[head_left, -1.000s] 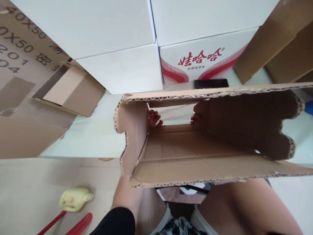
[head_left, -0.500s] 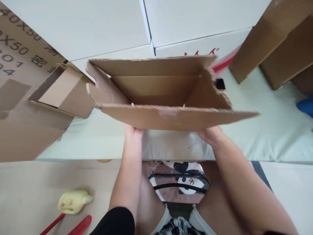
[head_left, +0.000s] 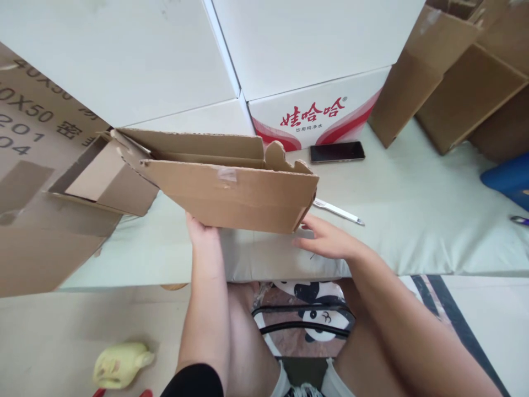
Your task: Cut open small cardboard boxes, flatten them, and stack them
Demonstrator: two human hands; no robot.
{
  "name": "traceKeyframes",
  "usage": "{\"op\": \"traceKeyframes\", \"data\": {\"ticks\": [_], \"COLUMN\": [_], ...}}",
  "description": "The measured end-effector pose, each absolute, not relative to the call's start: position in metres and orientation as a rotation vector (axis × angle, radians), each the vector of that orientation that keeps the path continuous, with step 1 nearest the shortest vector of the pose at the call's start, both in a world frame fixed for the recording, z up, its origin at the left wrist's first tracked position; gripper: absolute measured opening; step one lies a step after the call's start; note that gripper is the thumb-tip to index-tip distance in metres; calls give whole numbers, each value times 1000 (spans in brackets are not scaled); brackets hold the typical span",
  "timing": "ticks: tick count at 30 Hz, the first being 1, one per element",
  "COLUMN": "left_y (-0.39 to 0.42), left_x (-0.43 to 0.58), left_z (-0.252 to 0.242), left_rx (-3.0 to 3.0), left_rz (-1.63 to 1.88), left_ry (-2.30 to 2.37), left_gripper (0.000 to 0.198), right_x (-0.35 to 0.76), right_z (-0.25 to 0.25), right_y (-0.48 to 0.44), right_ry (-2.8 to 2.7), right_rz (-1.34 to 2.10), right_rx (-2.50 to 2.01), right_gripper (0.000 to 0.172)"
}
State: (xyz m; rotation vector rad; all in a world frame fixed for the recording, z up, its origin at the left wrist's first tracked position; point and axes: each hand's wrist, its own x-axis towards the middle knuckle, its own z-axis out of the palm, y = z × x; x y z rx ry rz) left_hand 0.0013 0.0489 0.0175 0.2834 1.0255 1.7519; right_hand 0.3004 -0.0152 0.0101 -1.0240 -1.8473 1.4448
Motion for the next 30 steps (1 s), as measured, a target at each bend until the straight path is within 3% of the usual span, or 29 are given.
{"op": "traceKeyframes", "data": {"ticks": [7, 12, 14, 20, 23, 28, 30], "left_y": [52, 52, 49, 35, 39, 72, 90], "left_x": [34, 42, 45, 87, 135, 247, 292], "left_z": [25, 14, 11, 13, 19, 35, 45], "left_rx": [475, 488, 471, 700, 945, 1568, 1832], "left_rz": [1752, 1822, 1786, 1583, 1412, 1089, 1011], "left_ry": [1017, 1089, 1096, 1162, 1109, 1005, 961], "left_gripper": [30, 19, 25, 30, 32, 13, 28], "right_x": [288, 309, 331, 411, 431, 435, 435], "right_z": [25, 40, 49, 56, 43, 26, 22], "right_y": [-17, -13, -14, -26, -26, -10, -4], "right_ry": [-1601, -1568, -1514, -1003, -681, -537, -594], "right_rz": [1216, 1172, 1103, 368, 26, -107, -93], "right_rx": [-1066, -965, -958, -1139, -1320, -1428, -1481], "right_gripper": [26, 19, 18, 29, 48, 66, 66]}}
